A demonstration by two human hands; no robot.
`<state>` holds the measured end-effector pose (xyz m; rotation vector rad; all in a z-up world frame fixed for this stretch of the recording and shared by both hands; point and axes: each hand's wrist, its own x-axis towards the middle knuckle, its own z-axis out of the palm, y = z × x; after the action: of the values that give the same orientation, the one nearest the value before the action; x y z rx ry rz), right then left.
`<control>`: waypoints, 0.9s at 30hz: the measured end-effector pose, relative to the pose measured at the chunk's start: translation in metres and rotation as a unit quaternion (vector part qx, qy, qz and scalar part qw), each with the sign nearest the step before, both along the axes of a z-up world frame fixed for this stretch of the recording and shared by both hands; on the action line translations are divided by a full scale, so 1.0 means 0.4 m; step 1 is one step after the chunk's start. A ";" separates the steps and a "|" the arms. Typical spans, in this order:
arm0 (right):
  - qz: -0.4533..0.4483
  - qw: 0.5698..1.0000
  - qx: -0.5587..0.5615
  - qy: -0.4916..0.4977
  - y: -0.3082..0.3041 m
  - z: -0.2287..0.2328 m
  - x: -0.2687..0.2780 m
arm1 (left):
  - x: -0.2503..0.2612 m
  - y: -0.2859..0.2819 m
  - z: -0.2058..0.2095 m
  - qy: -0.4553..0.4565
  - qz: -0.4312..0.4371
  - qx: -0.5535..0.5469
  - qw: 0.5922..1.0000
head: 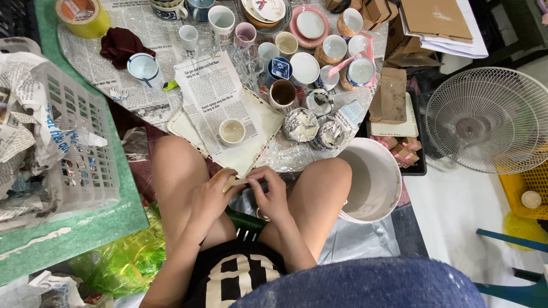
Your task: The person wraps small ceramic cups and bowls in newspaper and secures them with masking tape. They handle each item individually, folding the paper around the object and applying tape to hold the wrapping in place.
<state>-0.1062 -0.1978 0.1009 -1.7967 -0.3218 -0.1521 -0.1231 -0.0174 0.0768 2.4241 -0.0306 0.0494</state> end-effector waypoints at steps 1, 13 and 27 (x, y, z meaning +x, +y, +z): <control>-0.014 1.000 0.009 0.017 -0.006 -0.004 0.003 | -0.002 0.004 -0.002 0.002 -0.022 -0.057 0.998; -0.064 0.961 -0.082 0.256 -0.029 -0.044 0.036 | -0.016 -0.008 0.048 -0.120 -0.036 -0.076 0.989; 0.104 0.990 -0.088 0.025 -0.031 0.002 0.011 | -0.009 -0.003 0.042 -0.115 -0.056 0.053 0.990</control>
<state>-0.1020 -0.2102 0.1017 -1.9232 -0.4979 0.0710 -0.1268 -0.0185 0.0936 2.5052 -0.2808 0.2821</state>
